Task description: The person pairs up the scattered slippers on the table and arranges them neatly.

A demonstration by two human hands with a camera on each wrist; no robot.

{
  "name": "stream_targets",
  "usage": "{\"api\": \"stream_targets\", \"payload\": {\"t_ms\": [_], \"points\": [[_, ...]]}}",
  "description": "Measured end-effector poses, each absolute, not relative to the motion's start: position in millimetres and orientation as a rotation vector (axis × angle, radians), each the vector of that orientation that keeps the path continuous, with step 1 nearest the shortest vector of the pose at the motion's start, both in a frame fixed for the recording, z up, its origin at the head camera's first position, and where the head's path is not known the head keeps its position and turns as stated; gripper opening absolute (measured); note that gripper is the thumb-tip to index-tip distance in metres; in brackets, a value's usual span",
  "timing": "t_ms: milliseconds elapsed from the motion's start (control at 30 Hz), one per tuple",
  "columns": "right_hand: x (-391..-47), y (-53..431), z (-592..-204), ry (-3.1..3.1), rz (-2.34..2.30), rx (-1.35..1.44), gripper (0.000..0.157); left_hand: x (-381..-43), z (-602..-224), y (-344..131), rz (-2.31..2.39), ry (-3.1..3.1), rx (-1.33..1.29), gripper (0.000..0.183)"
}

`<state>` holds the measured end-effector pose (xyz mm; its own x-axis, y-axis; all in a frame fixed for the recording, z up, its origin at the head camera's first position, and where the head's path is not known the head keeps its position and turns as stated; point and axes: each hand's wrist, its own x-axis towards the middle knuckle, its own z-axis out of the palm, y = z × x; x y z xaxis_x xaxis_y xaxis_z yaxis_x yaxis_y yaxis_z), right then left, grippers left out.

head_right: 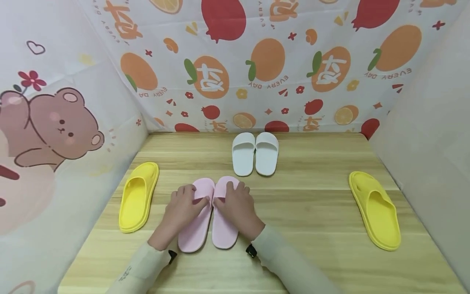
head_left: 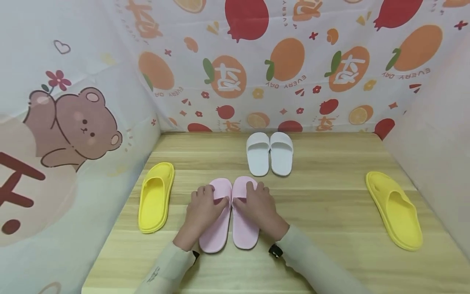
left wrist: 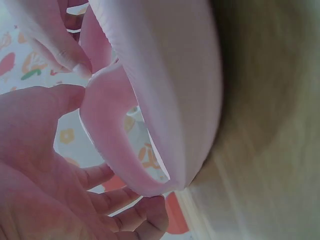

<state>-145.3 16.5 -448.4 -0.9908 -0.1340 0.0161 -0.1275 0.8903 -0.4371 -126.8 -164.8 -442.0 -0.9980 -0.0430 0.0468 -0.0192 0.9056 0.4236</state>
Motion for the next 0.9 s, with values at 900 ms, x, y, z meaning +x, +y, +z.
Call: {"api": "stream_targets", "payload": {"t_ms": [900], "points": [[-214, -36, -446, 3.113, -0.669, -0.131, 0.052, -184, -435, -194, -0.632, -3.002, 0.129, 0.064]]}}
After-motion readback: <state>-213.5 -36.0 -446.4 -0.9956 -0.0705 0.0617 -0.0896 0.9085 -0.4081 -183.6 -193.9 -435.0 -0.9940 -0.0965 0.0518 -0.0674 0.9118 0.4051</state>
